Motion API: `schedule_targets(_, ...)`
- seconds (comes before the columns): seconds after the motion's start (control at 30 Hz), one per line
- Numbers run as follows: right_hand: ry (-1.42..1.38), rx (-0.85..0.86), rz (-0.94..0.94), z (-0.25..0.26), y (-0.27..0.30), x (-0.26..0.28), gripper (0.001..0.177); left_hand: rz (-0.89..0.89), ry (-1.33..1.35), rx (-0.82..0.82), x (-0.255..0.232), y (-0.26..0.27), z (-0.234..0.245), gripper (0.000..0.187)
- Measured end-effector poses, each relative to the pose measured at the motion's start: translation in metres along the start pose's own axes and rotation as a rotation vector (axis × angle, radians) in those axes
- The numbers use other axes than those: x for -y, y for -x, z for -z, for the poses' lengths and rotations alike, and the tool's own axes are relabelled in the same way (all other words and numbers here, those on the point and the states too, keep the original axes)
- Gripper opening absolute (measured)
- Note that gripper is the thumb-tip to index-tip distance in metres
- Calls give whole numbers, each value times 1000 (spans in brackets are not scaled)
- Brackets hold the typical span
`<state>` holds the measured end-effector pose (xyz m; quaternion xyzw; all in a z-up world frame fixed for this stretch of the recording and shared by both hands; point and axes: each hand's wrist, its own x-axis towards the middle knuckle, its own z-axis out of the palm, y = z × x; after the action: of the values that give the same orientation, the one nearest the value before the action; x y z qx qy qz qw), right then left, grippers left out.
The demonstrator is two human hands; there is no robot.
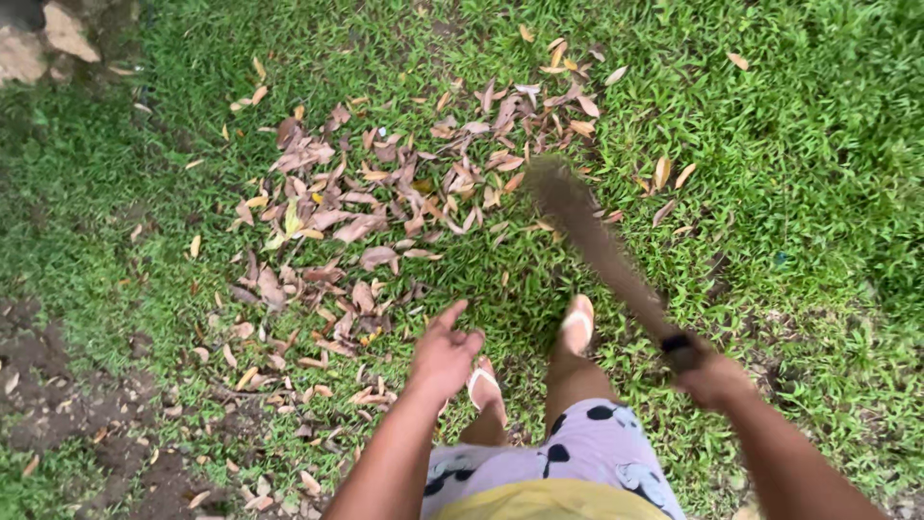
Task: The person sweeps dry leaves on a grassy lawn using a traditional broom, gathering them into a pile. The person moves around the yard, sweeping different areas and consolidating the leaves.
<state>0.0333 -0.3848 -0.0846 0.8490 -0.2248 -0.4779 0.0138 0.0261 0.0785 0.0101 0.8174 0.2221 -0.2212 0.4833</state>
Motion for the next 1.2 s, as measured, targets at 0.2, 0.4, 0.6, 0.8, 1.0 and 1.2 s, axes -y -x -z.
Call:
schedule_targets(0.2, -576, 128, -273, 19, -108, -48, 42, 102, -55, 68, -4, 3, -16, 69)
schedule_targets(0.4, 214, 221, 368, -7, -86, 66, 43, 260, -125, 148, -25, -11, -45, 72)
schedule_targets(0.6, 99, 237, 424, 71, 0, 47, 113, 168, -143, 174, -89, -59, -103, 70)
schedule_targets(0.8, -31, 115, 5, 140, -38, -94, 90, 59, -76, 165, -169, -99, -152, 66)
schedule_targets(1.0, -249, -231, -274, 175, -163, -190, 90, 61, 37, 178, -228, -104, -165, 67)
schedule_targets(1.2, 170, 204, 208, 146, -196, -46, 39, 130, -36, 171, -232, -90, -161, 67)
